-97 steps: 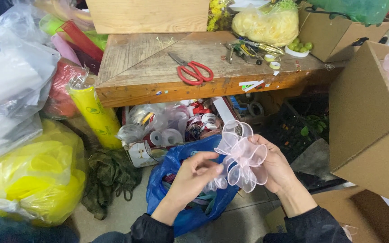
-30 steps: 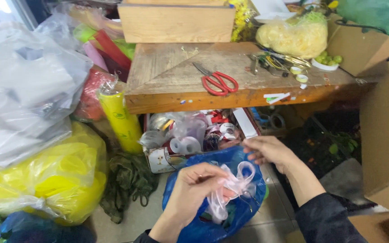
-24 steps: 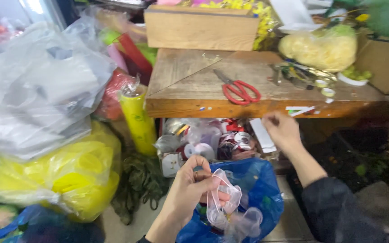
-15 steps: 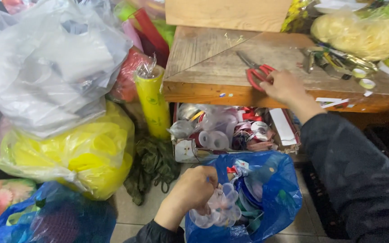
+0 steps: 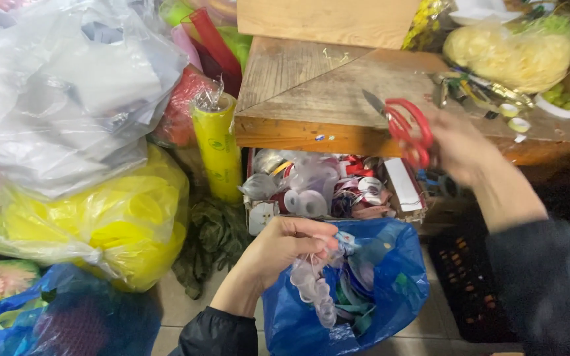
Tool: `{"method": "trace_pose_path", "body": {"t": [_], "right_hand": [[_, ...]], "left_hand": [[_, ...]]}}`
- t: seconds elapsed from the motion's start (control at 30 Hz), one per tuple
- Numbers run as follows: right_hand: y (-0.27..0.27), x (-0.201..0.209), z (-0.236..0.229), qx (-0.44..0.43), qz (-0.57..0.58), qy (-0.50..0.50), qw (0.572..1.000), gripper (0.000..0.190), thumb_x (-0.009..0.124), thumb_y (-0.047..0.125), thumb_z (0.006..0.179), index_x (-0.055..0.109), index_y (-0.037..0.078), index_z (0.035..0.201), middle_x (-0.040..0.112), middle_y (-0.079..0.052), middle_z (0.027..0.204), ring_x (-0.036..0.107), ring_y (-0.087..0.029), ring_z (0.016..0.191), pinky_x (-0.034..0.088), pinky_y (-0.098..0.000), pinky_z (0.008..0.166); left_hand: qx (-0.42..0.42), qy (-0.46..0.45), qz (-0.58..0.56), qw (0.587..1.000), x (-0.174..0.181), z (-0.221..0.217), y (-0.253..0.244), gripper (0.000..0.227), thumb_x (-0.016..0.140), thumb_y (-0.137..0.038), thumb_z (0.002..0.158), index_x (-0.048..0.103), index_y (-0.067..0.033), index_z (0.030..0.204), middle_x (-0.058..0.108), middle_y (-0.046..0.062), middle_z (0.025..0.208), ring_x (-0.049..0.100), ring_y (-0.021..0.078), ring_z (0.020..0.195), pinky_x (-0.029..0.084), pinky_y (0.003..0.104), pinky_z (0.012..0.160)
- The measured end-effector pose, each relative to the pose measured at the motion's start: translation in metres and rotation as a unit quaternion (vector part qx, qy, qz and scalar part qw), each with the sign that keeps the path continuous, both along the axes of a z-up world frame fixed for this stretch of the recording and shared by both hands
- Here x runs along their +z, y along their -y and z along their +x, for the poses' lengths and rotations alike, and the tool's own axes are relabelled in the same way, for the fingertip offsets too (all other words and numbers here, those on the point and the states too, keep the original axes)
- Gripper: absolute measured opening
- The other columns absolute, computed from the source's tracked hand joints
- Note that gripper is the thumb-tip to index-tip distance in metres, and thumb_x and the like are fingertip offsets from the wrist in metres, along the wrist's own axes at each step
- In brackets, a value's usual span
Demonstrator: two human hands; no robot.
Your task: The person prepares ribbon bows by hand and using scissors, handling various ribbon pieces and placing them in boxes.
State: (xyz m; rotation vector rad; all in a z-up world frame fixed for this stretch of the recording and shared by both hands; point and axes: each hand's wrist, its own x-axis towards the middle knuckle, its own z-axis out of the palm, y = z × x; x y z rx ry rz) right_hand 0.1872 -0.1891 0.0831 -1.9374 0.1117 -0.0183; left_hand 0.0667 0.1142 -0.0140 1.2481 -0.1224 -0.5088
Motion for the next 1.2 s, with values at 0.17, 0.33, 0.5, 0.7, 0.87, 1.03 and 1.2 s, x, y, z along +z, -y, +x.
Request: {"method": "trace_pose_path", "body": {"t": [0.17, 0.33, 0.5, 0.7, 0.87, 1.03, 1.2], "right_hand": [[0.030, -0.048, -0.116, 0.027, 0.228, 0.003, 0.973, 0.042, 0.066, 0.013, 0.088, 0.064, 0.009, 0.130, 0.072, -0.026, 0.097, 0.060, -0.025, 0.065, 0.051, -0.0331, 0.062], [0.009, -0.086, -0.199, 0.075, 0.288, 0.082, 0.951, 0.100, 0.081, 0.001, 0.065, 0.048, 0.013, 0.159, 0.075, -0.026, 0.099, 0.076, -0.035, 0.075, 0.064, -0.0499, 0.072], [0.005, -0.097, -0.229, 0.111, 0.300, 0.113, 0.941, 0.107, 0.084, -0.001, 0.064, 0.037, 0.012, 0.158, 0.062, -0.011, 0.084, 0.066, -0.026, 0.064, 0.056, -0.0401, 0.058], [0.010, -0.114, -0.248, 0.047, 0.305, 0.090, 0.947, 0.098, 0.079, -0.012, 0.068, 0.043, 0.013, 0.156, 0.058, -0.014, 0.073, 0.063, -0.030, 0.053, 0.057, -0.0444, 0.048], [0.014, -0.125, -0.255, -0.011, 0.221, -0.011, 0.975, 0.079, 0.083, -0.009, 0.071, 0.054, 0.010, 0.142, 0.066, -0.018, 0.082, 0.058, -0.027, 0.043, 0.048, -0.0384, 0.038], [0.011, -0.113, -0.258, 0.096, 0.071, -0.106, 0.987, 0.082, 0.061, 0.054, 0.083, 0.050, 0.025, 0.158, 0.061, -0.002, 0.089, 0.048, -0.010, 0.055, 0.039, -0.0254, 0.047], [0.010, -0.121, -0.256, 0.119, -0.029, -0.162, 0.979, 0.092, 0.053, 0.065, 0.076, 0.043, 0.034, 0.162, 0.065, 0.003, 0.112, 0.060, -0.009, 0.098, 0.041, -0.0245, 0.092]], "left_hand": [[0.038, 0.005, 0.029, 0.999, 0.020, -0.012, 0.009, 0.053, 0.072, 0.009, 0.083, 0.072, 0.0007, 0.135, 0.076, 0.019, 0.135, 0.082, 0.0262, 0.088, 0.068, 0.031, 0.076], [0.042, 0.091, 0.029, 0.995, 0.021, -0.026, 0.014, 0.073, 0.079, 0.000, 0.078, 0.058, -0.0077, 0.148, 0.048, 0.013, 0.163, 0.080, 0.0275, 0.108, 0.066, 0.035, 0.091], [0.091, 0.148, 0.097, 0.980, 0.017, -0.029, 0.027, 0.048, 0.074, -0.008, 0.087, 0.072, -0.0083, 0.135, 0.073, 0.009, 0.143, 0.070, 0.0223, 0.134, 0.059, 0.030, 0.100], [0.125, 0.235, 0.190, 0.945, 0.008, -0.027, 0.037, 0.040, 0.065, -0.003, 0.091, 0.077, -0.0151, 0.127, 0.074, 0.005, 0.139, 0.068, 0.0197, 0.135, 0.058, 0.029, 0.105], [0.115, 0.207, 0.217, 0.947, 0.003, -0.028, 0.041, 0.054, 0.071, -0.001, 0.091, 0.073, -0.0192, 0.142, 0.069, -0.003, 0.070, 0.024, 0.0086, 0.058, 0.027, 0.031, 0.051], [0.074, 0.184, 0.185, 0.963, 0.017, -0.032, 0.041, 0.069, 0.073, -0.001, 0.085, 0.060, -0.0220, 0.150, 0.074, 0.012, 0.139, 0.077, 0.0104, 0.074, 0.053, 0.029, 0.062], [0.037, 0.188, 0.125, 0.973, 0.028, -0.041, 0.040, 0.078, 0.074, 0.003, 0.084, 0.049, -0.0189, 0.155, 0.045, 0.007, 0.165, 0.078, 0.0170, 0.069, 0.064, 0.031, 0.070]]}}
